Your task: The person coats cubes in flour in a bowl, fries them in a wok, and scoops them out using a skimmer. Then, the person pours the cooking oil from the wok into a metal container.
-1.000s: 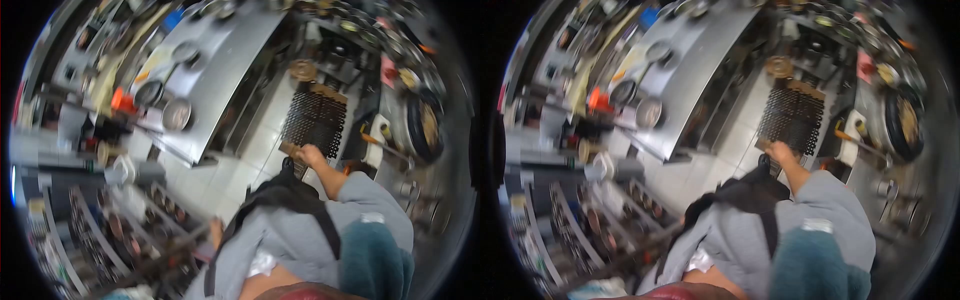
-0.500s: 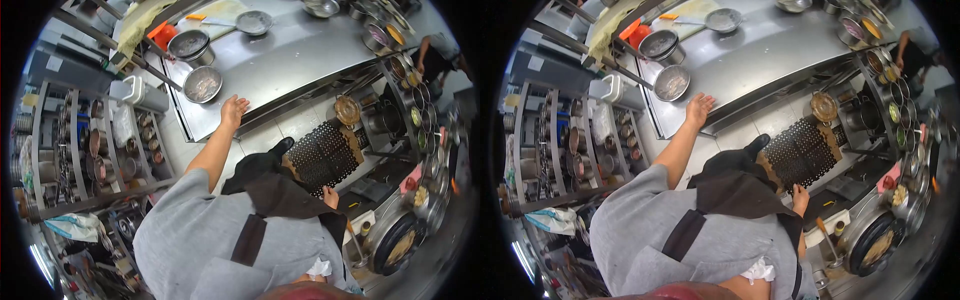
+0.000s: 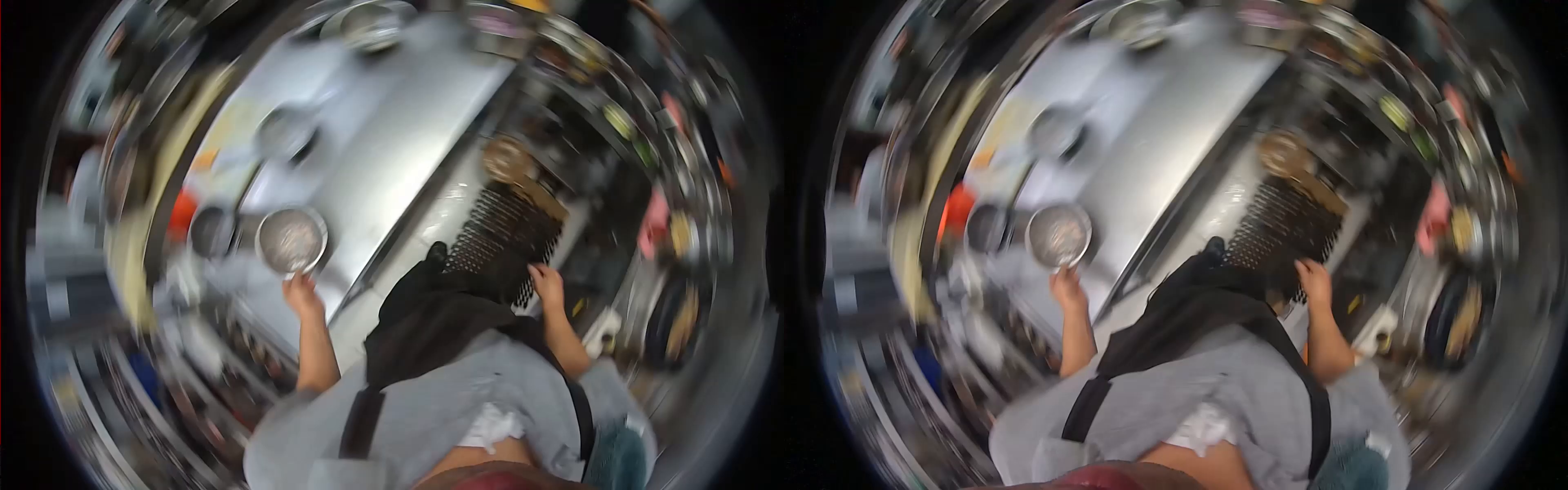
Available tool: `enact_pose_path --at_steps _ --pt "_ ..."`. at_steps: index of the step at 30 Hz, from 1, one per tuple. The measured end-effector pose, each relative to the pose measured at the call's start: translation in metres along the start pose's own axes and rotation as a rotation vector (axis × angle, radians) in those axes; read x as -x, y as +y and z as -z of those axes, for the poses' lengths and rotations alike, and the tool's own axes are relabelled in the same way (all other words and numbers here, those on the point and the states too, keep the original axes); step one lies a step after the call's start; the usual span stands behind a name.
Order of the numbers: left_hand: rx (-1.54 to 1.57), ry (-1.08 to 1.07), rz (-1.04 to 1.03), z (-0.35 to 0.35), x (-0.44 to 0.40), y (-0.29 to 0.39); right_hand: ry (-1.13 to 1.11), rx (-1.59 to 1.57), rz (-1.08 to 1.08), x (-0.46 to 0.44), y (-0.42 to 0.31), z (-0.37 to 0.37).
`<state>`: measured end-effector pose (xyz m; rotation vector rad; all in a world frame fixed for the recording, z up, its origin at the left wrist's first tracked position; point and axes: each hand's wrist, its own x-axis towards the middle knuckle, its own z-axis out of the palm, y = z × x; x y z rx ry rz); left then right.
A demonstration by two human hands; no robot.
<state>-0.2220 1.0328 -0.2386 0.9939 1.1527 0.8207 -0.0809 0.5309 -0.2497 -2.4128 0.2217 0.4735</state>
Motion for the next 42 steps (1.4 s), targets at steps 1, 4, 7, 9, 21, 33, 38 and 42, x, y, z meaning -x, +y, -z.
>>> enact_pose_path --at_steps 1,4,7,9,21,33,38,42 --pt "0.000 -0.162 -0.042 -0.013 -0.015 0.001 0.097 -0.047 0.146 -0.008 0.018 -0.017" --pt "-0.024 -0.594 -0.089 -0.057 -0.144 -0.001 0.104 0.040 0.140 -0.011 0.029 -0.036" --pt "-0.303 -0.571 -0.250 -0.158 -0.206 0.029 0.058 0.035 -0.159 0.000 0.044 -0.041" --pt "-1.114 -0.540 -1.290 -0.193 -0.167 0.056 0.219 -0.070 -0.287 0.013 0.069 -0.043" --pt "-1.221 -1.344 -0.243 -0.324 0.093 -0.051 0.787 -0.603 -1.269 -0.016 0.280 -0.030" --pt "-1.901 -1.264 -0.106 -0.333 0.187 -0.067 0.735 -0.289 -1.377 -0.082 0.364 -0.094" --pt "-2.048 -1.958 -0.741 -0.350 0.043 -0.124 0.702 -0.450 -1.546 -0.073 0.344 -0.112" --pt "-1.921 -1.876 0.167 -0.439 0.036 -0.183 0.515 -0.638 -1.520 -0.056 0.302 -0.116"
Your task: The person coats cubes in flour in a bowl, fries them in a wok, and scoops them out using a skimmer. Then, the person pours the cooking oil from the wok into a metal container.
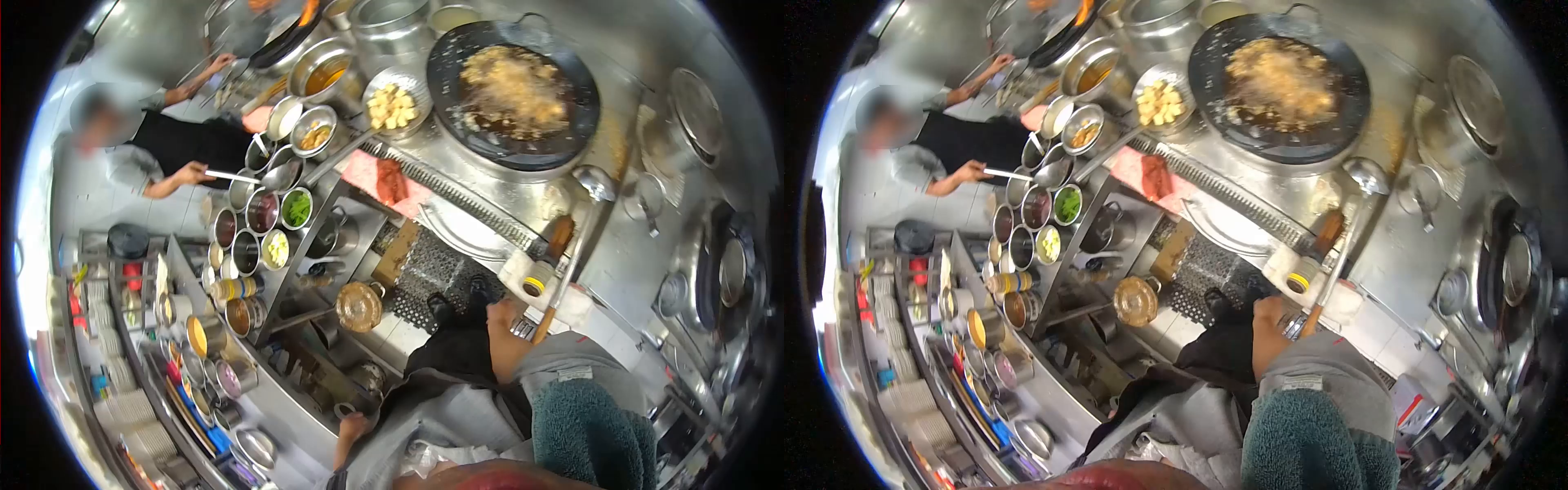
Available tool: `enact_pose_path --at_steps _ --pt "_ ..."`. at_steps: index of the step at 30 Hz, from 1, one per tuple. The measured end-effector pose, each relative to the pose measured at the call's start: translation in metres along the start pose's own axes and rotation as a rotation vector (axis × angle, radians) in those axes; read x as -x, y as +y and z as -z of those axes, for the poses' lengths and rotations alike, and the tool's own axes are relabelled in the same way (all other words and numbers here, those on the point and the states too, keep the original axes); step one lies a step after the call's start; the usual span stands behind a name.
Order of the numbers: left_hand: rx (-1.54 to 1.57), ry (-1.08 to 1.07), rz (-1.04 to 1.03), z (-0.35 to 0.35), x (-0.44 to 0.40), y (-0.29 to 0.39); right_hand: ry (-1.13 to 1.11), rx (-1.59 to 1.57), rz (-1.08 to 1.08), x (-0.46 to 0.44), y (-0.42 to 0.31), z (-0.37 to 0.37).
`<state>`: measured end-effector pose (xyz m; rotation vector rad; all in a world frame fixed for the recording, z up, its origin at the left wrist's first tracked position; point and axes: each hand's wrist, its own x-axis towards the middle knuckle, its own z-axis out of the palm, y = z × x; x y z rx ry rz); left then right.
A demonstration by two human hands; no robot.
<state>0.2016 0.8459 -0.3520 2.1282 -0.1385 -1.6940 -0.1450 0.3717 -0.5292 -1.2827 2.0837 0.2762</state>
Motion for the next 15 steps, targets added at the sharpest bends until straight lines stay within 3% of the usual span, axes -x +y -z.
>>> enact_pose_path --at_steps 2,3,4,5,6,7,8,9,10,11,12,13,15 --pt "0.432 -0.207 0.203 0.034 -0.055 0.038 -0.458 -0.042 0.340 0.053 -0.024 0.079" --pt "0.641 -0.316 0.318 0.047 -0.081 0.059 -0.502 -0.274 0.408 0.090 -0.042 0.138" --pt "-0.118 -0.255 -0.248 0.056 -0.094 0.096 -0.545 -0.496 0.482 0.123 -0.054 0.197" --pt "-0.862 -0.147 -0.816 0.074 -0.110 0.116 -0.395 -0.544 0.549 0.139 -0.063 0.248" --pt "-0.087 -0.223 -0.399 0.083 -0.140 0.146 -0.148 -0.615 0.585 0.123 -0.056 0.273" --pt "0.659 -0.266 0.074 0.088 -0.173 0.161 0.501 -0.226 0.863 0.092 -0.036 0.305" --pt "0.367 0.021 -0.098 0.072 -0.164 0.200 0.684 -0.334 0.764 0.076 -0.023 0.364" --pt "0.023 0.347 -0.168 0.039 -0.131 0.267 0.708 -0.801 0.709 0.082 -0.018 0.429" --pt "0.047 0.293 -0.190 0.030 -0.136 0.291 1.018 -0.367 0.662 0.100 -0.012 0.494" --pt "0.073 0.240 -0.214 0.022 -0.143 0.310 1.245 -0.187 0.653 0.098 -0.003 0.538" --pt "0.080 0.238 -0.218 0.007 -0.147 0.328 1.370 0.113 0.415 0.076 0.011 0.566" --pt "-0.014 0.243 -0.275 -0.013 -0.149 0.345 1.317 0.195 0.336 0.039 0.038 0.592" --pt "-0.101 0.247 -0.333 -0.038 -0.155 0.359 0.970 0.254 -0.049 0.013 0.061 0.612"
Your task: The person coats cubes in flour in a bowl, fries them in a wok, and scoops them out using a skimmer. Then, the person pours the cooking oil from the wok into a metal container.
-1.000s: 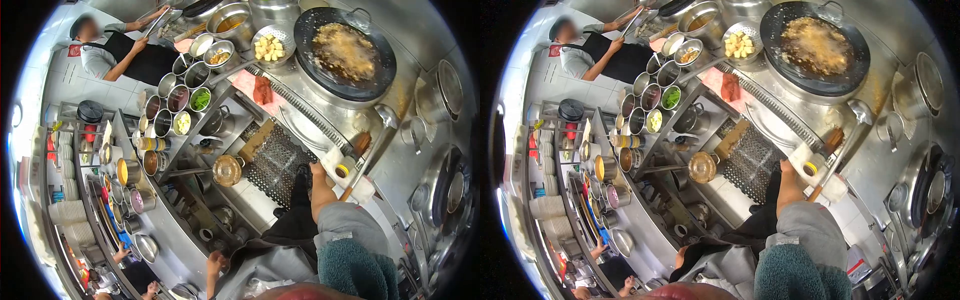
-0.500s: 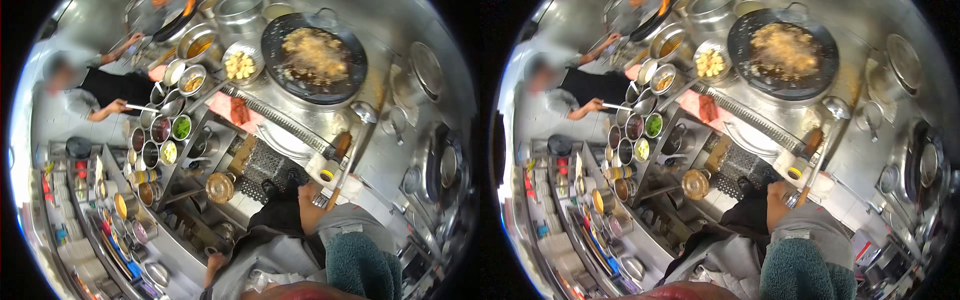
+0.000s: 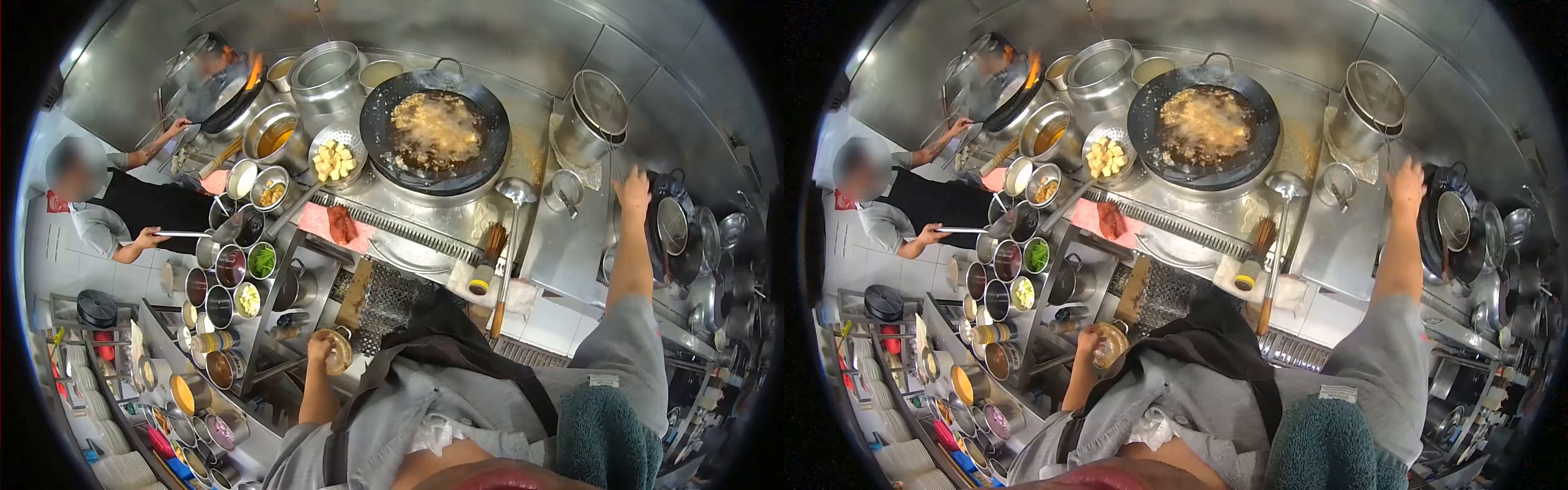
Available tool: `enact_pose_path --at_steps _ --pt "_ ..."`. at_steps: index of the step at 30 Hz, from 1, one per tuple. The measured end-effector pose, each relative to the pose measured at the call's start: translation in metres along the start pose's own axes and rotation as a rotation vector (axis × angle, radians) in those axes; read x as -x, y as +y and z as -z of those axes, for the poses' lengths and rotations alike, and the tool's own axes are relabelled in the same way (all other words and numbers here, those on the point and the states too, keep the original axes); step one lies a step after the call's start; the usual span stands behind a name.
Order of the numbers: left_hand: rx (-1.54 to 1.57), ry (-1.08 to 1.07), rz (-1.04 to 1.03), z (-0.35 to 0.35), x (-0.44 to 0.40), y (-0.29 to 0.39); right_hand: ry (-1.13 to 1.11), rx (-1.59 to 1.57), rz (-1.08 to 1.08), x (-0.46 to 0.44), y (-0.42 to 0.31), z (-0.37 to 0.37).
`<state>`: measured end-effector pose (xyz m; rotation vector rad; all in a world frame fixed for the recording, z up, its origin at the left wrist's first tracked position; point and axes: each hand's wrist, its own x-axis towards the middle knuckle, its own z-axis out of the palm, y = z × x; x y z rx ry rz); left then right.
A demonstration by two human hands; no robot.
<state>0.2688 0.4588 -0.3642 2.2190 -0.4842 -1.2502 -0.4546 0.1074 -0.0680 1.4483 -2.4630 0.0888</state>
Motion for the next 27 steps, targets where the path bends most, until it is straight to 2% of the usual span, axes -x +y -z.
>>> enact_pose_path --at_steps 2,3,4,6,7,8,10,11,13,15,16,18,19,20,21,22,23,24,25,27 --pt "0.054 -0.140 0.019 -0.024 -0.018 -0.010 -0.215 -0.194 -0.133 -0.041 0.042 -0.064" --pt "-0.056 -0.226 0.027 -0.030 -0.021 -0.012 -0.330 -0.255 -0.198 -0.049 0.046 -0.082" --pt "-0.051 -0.220 0.031 -0.036 -0.017 -0.015 -0.332 -0.256 -0.190 -0.047 0.042 -0.099" --pt "-0.046 -0.268 0.177 -0.051 -0.003 -0.019 -0.382 -0.941 -0.374 -0.038 0.032 -0.120" --pt "-0.136 -0.286 0.170 -0.050 0.007 -0.022 -0.390 -0.940 -0.372 -0.038 0.023 -0.125" --pt "-0.138 -0.283 0.176 -0.047 0.010 -0.026 -0.335 -1.072 -0.380 -0.028 0.001 -0.112" --pt "-0.611 -0.466 -0.036 -0.027 0.012 -0.041 -0.265 -1.369 -0.374 -0.001 -0.036 -0.101" --pt "-0.566 -0.430 -0.025 -0.017 0.013 -0.051 -0.246 -1.536 -0.359 0.016 -0.054 -0.099" --pt "-0.619 -0.376 0.023 -0.008 0.033 -0.029 -0.131 -1.628 -0.362 0.069 -0.098 -0.080" --pt "-0.661 -0.324 0.069 -0.006 0.039 -0.008 -0.185 -1.767 -0.346 0.107 -0.136 -0.055" --pt "-0.482 -0.297 0.179 -0.006 0.037 -0.006 -0.184 -1.765 -0.344 0.109 -0.142 -0.045" --pt "-0.129 -0.244 0.400 -0.002 0.031 -0.014 -0.445 -1.541 -0.050 0.106 -0.146 -0.026" --pt "-0.073 -0.224 0.350 -0.001 0.011 -0.036 -0.443 -1.537 -0.051 0.101 -0.149 -0.026" --pt "-0.073 -0.228 0.349 -0.003 0.015 -0.034 -0.467 -1.372 0.007 0.094 -0.153 -0.031" --pt "-0.028 -0.156 0.317 -0.012 0.020 -0.026 -0.488 -1.208 0.066 0.091 -0.156 -0.035" --pt "0.021 -0.084 0.282 -0.019 0.023 -0.022 -0.483 -1.207 0.074 0.090 -0.157 -0.039" --pt "0.248 -0.111 0.256 -0.021 0.028 -0.031 -0.490 -1.105 0.084 0.090 -0.159 -0.044" --pt "0.258 -0.112 0.256 -0.024 0.032 -0.034 -0.496 -1.002 0.095 0.093 -0.163 -0.048" --pt "0.097 -0.153 0.226 -0.027 0.035 -0.037 -0.493 -0.999 0.106 0.097 -0.169 -0.053" --pt "-0.121 -0.216 0.195 -0.029 0.040 -0.054 -0.821 -1.186 0.013 0.107 -0.182 -0.062"
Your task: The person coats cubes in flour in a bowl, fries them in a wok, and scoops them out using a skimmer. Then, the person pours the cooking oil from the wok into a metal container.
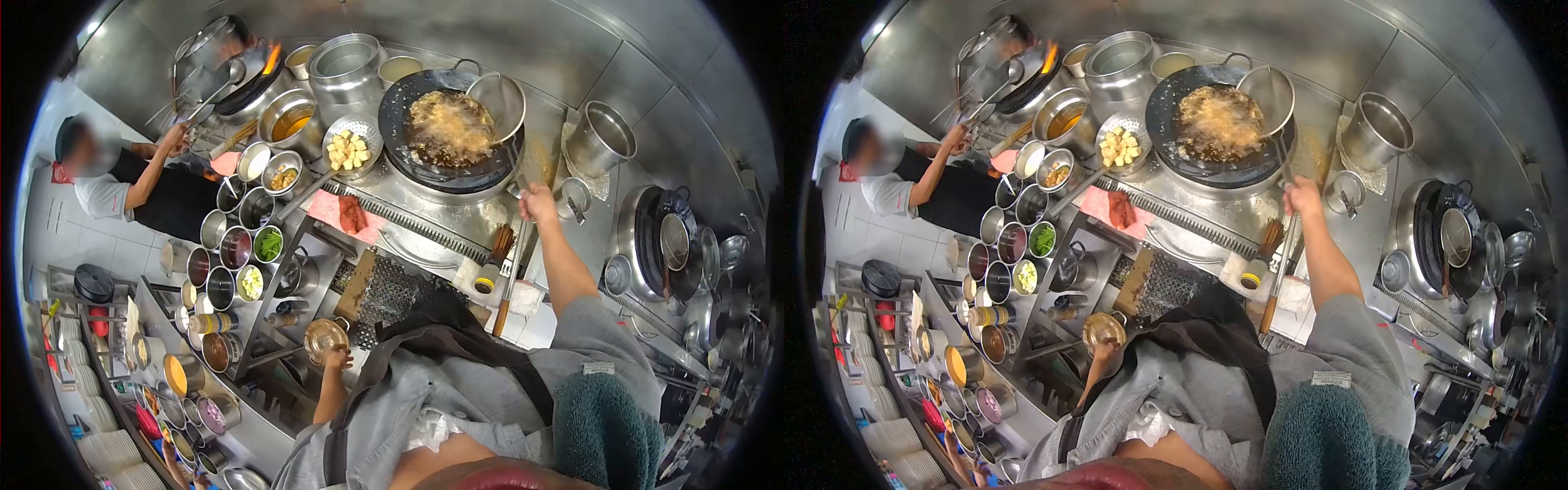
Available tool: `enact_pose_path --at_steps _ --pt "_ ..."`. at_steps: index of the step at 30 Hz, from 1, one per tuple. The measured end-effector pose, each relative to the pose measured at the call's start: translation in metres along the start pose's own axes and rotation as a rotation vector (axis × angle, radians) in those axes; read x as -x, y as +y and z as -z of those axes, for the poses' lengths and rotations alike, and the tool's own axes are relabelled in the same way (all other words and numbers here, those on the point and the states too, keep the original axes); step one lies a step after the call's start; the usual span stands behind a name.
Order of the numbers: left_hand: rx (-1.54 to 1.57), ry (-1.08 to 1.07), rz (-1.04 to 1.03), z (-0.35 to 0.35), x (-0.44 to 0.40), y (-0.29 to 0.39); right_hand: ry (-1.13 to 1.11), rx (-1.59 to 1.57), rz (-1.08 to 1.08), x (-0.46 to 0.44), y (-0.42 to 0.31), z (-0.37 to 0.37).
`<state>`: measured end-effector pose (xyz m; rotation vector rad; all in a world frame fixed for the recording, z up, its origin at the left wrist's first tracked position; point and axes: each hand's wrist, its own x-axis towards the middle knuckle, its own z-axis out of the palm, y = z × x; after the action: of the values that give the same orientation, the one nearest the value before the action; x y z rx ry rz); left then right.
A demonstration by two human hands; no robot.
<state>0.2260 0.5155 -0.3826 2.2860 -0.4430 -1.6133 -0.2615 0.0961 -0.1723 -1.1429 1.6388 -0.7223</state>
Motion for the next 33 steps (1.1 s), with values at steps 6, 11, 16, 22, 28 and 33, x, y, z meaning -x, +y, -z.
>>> enact_pose_path --at_steps 6,11,16,22,28,33 --pt "0.062 -0.033 0.194 -0.001 0.012 -0.098 -0.214 -0.461 0.002 0.008 -0.002 -0.082" --pt "0.132 0.002 0.244 0.017 0.024 -0.131 -0.201 -0.536 0.031 0.039 -0.013 -0.095" --pt "0.181 0.024 0.206 0.030 0.013 -0.130 -0.143 -0.361 0.091 0.096 -0.020 -0.069" --pt "0.172 -0.006 0.142 0.028 -0.007 -0.110 -0.033 -0.011 0.160 0.124 -0.029 -0.039" --pt "0.132 -0.038 0.125 0.028 -0.016 -0.102 -0.013 0.023 0.187 0.130 -0.029 -0.027" --pt "0.122 -0.034 0.141 0.033 -0.018 -0.103 0.115 -0.046 0.174 0.119 -0.030 -0.007"
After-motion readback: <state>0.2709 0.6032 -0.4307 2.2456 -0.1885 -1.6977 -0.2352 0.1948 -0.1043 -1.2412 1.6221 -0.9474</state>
